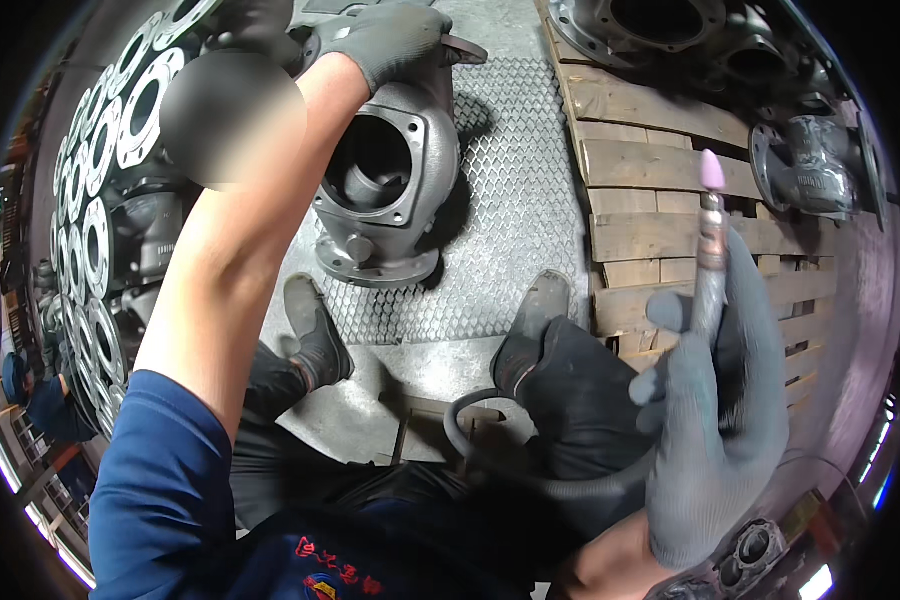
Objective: The person polishes the edges and surfaces of a metal casting using a handheld pneumatic grinder.
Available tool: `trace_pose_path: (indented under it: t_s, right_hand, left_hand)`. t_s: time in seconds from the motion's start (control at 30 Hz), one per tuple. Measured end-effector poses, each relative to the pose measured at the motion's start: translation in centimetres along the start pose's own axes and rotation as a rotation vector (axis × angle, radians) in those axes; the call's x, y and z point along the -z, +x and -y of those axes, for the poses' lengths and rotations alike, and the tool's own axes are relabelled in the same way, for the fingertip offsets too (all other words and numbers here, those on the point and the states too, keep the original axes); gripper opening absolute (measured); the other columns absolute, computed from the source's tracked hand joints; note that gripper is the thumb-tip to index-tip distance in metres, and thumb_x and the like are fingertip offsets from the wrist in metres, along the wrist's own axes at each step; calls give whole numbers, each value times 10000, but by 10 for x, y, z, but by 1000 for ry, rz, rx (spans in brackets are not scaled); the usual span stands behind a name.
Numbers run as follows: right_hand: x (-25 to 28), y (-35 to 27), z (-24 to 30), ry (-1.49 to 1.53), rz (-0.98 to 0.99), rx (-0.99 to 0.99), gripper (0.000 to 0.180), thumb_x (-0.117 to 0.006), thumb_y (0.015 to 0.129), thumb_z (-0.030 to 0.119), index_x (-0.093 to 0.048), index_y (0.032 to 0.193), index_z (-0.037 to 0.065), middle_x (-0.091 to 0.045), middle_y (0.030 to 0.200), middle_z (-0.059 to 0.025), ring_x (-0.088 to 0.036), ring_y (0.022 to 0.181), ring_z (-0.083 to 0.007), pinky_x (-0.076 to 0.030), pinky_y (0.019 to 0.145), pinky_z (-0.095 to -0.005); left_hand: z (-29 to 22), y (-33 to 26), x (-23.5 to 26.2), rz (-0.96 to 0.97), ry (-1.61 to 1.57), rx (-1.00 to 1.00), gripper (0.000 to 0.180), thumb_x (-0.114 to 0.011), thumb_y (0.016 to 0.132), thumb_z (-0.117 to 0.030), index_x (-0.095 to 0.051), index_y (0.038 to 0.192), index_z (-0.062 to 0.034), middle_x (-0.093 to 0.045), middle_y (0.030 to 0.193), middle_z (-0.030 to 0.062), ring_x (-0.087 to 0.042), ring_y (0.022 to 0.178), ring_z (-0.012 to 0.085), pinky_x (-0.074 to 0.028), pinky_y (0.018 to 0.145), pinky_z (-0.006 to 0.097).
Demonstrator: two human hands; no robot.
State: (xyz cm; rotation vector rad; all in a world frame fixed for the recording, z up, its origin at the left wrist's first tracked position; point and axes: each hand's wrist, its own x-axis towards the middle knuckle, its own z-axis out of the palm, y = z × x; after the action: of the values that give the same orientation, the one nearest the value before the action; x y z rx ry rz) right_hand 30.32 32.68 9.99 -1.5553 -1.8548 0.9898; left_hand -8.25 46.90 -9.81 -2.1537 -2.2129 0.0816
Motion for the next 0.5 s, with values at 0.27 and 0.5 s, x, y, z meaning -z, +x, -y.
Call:
trace_pose_path:
  t_s: [0.27, 0.5]
  right_hand:
    - [-6, 8, 12, 3, -74, -108, 548, -579, 975, 61, -573, 1516, -27, -743, 1072, -175, -584, 615, -58, -412, 522, -162]
    - [-1, -3, 2, 29, 13, -14, 523, -568, 1083, 151, -505, 1584, 14, -737, 1114, -111, -583, 677, -37, -398, 526, -157]
  left_hand:
    - [-15, -36, -52, -67, -219, 78, 504, -750, 924, -460, -722, 1284, -109, -770, 1158, 186, -717, 1149, 386, -561, 996, 468]
    - [16, -263, -77, -716, -941, 1192, 712, -787, 941, -419, -597, 1380, 109, -747, 1214, 229, -717, 1137, 309, -542, 1004, 401]
